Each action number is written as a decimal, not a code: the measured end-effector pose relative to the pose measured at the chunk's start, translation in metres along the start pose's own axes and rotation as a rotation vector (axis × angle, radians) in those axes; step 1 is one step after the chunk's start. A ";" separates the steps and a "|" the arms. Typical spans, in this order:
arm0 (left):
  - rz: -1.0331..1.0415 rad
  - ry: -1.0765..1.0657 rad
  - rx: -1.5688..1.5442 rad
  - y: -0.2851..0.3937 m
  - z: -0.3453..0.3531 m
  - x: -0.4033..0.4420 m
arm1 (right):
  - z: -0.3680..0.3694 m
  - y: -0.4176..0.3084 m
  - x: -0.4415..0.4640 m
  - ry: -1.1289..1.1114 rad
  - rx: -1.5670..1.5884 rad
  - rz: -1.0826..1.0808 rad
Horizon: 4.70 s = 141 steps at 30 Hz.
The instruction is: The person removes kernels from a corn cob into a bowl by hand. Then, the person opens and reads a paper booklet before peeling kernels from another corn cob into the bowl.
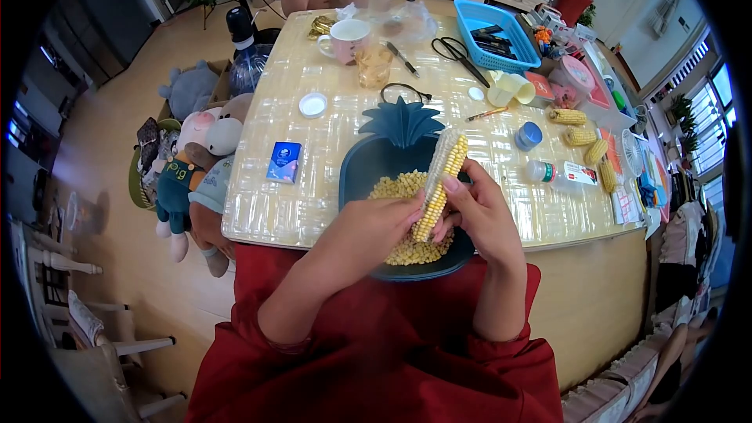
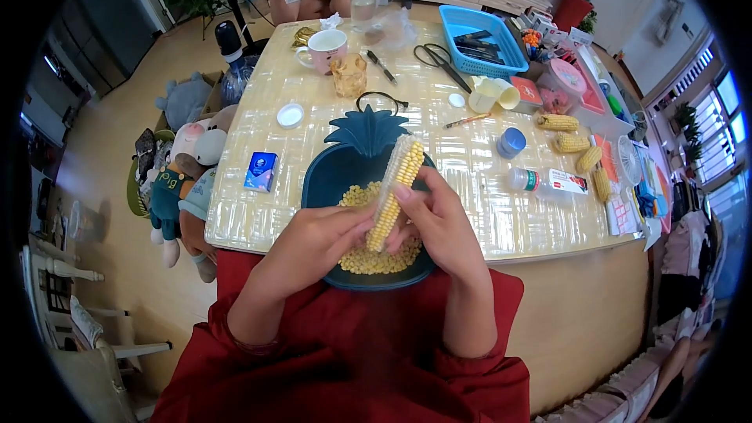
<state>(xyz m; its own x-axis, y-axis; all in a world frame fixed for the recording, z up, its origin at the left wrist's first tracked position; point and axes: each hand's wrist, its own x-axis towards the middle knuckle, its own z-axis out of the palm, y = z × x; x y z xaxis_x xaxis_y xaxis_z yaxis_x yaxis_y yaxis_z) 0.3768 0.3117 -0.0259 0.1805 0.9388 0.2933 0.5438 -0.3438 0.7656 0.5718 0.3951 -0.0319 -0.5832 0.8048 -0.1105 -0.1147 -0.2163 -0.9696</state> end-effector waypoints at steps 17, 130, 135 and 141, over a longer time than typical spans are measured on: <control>-0.057 0.006 -0.169 -0.010 -0.003 -0.002 | 0.011 -0.001 0.003 0.064 -0.119 -0.004; 0.220 0.415 0.268 -0.033 0.014 0.009 | -0.011 -0.021 -0.001 -0.113 -0.872 -0.287; 0.241 0.432 0.291 -0.034 0.017 0.010 | -0.012 -0.019 -0.003 -0.109 -0.879 -0.280; 0.226 0.442 0.250 -0.036 0.018 0.009 | -0.007 -0.015 -0.005 -0.085 -0.863 -0.272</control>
<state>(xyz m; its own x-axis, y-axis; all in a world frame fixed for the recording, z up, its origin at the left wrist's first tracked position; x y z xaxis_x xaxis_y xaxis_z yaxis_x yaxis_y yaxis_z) 0.3738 0.3330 -0.0611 -0.0165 0.7259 0.6876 0.7188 -0.4694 0.5128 0.5822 0.3983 -0.0183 -0.6854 0.7166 0.1297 0.3650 0.4921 -0.7903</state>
